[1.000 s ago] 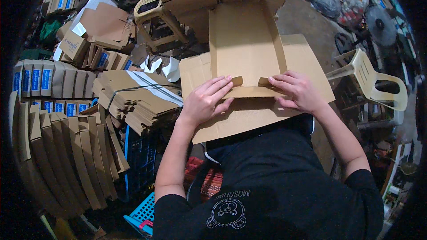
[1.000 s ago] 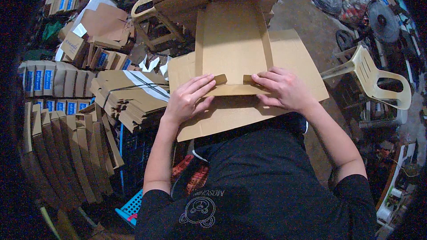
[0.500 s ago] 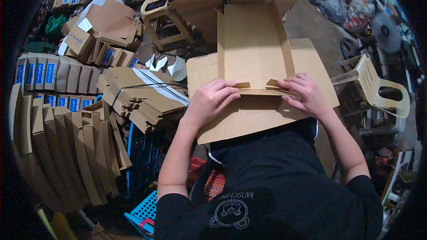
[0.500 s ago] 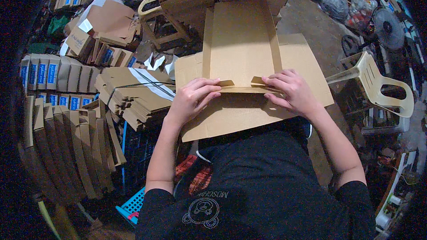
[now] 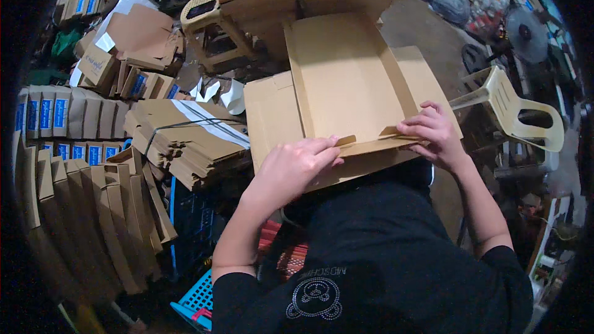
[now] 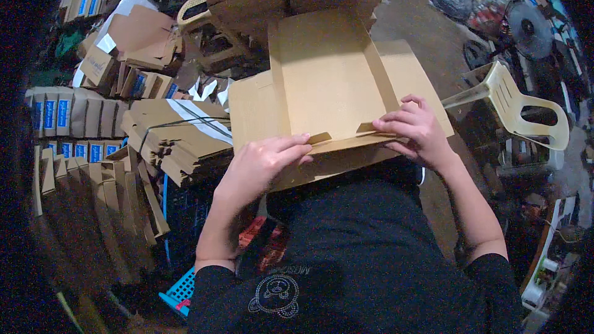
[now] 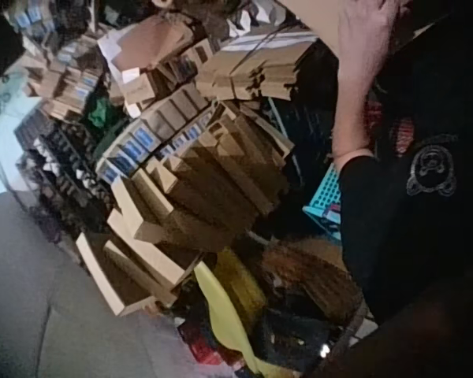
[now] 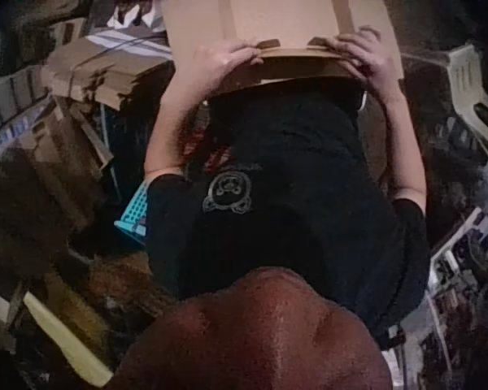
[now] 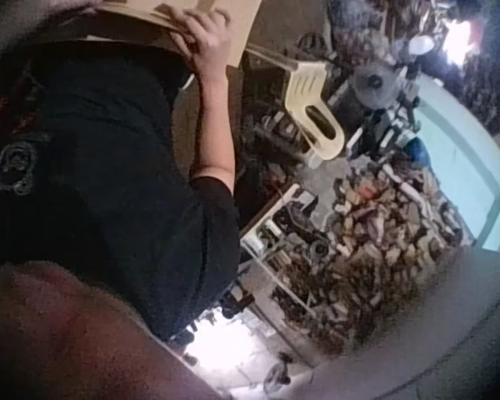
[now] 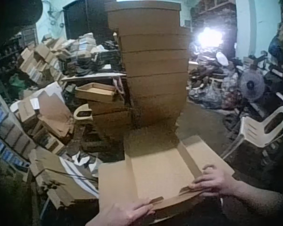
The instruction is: Folding cardboard sheets into shoe box components.
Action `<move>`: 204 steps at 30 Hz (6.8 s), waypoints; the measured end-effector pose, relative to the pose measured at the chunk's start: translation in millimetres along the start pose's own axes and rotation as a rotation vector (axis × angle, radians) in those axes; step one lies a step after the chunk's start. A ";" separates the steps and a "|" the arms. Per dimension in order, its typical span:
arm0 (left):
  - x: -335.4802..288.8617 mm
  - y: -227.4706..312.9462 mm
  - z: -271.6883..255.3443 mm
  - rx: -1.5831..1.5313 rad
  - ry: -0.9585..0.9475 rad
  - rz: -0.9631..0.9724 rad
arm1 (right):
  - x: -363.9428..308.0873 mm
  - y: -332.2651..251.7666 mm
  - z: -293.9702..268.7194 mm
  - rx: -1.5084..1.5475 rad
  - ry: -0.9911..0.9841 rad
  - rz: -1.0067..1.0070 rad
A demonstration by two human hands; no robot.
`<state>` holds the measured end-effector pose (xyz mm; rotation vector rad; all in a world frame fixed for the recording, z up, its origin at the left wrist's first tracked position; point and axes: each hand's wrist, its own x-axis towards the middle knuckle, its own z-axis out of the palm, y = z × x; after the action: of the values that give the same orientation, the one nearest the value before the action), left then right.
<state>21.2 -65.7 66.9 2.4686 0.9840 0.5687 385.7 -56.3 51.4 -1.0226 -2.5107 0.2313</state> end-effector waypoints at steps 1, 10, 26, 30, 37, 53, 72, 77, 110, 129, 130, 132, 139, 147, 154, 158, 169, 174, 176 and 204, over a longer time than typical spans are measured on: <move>-0.2 5.9 -2.4 0.066 -0.037 0.015 | -0.1 -8.2 -4.4 0.017 -0.008 0.008; 5.3 17.2 -2.6 0.078 -0.168 0.025 | -10.4 -30.0 2.4 0.192 0.042 0.128; 24.9 -2.4 29.8 -0.223 0.026 -0.343 | 44.2 -31.3 -10.6 0.415 -0.208 0.662; 25.6 -2.9 38.3 -0.123 0.060 -0.290 | 37.1 -22.6 -6.9 0.494 -0.341 0.700; 25.8 -7.1 38.8 -0.001 0.222 -0.124 | 29.0 -23.0 3.1 0.224 -0.253 0.358; 40.8 -14.1 23.5 -0.381 -0.103 -0.299 | 81.8 -5.5 -12.8 0.554 -0.634 0.392; 17.3 -5.7 29.7 -0.166 0.083 -0.034 | 67.1 5.8 1.1 0.759 -0.632 0.626; 17.6 -13.1 34.1 -0.185 0.073 -0.033 | 62.0 -1.9 -1.7 0.713 -0.495 0.595; 18.2 -4.6 62.4 0.009 0.178 0.044 | -27.5 9.0 0.0 0.966 0.007 0.764; 20.1 -1.5 63.6 -0.127 0.151 -0.084 | 5.1 1.4 -24.0 0.164 -0.215 0.188; 20.6 -0.6 63.6 -0.134 0.162 -0.081 | 6.1 2.5 -22.3 0.165 -0.216 0.186; 21.8 1.4 62.6 -0.143 0.168 -0.092 | 8.1 4.5 -18.1 0.347 -0.364 0.289; 28.4 4.5 50.9 -0.171 0.067 -0.127 | 17.2 3.5 -18.2 0.333 -0.350 0.218; 37.1 11.6 42.8 -0.091 -0.062 -0.163 | 35.7 -10.9 -24.3 0.237 -0.568 0.328; 40.5 37.7 66.0 0.208 -0.002 -0.104 | 36.6 -14.4 -15.3 0.188 -0.434 0.211; 43.5 25.7 82.4 0.228 0.042 -0.097 | 38.2 -15.5 -12.6 0.289 -0.544 0.325; 44.4 12.0 86.5 0.138 -0.077 -0.085 | 29.1 -27.9 30.6 -0.088 -0.461 0.178; 54.5 12.5 76.9 0.002 -0.226 -0.151 | 36.8 -23.2 19.9 0.105 -0.508 0.237; 55.8 12.8 74.8 -0.030 -0.249 -0.126 | 41.3 -23.8 17.5 0.180 -0.558 0.275; 37.8 6.7 87.0 0.155 0.196 0.150 | 33.6 -37.1 12.7 0.072 -0.359 0.083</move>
<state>94.6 -63.0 6.4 2.6809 0.9520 0.8259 335.2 -59.3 61.8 -1.1422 -2.7519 0.5721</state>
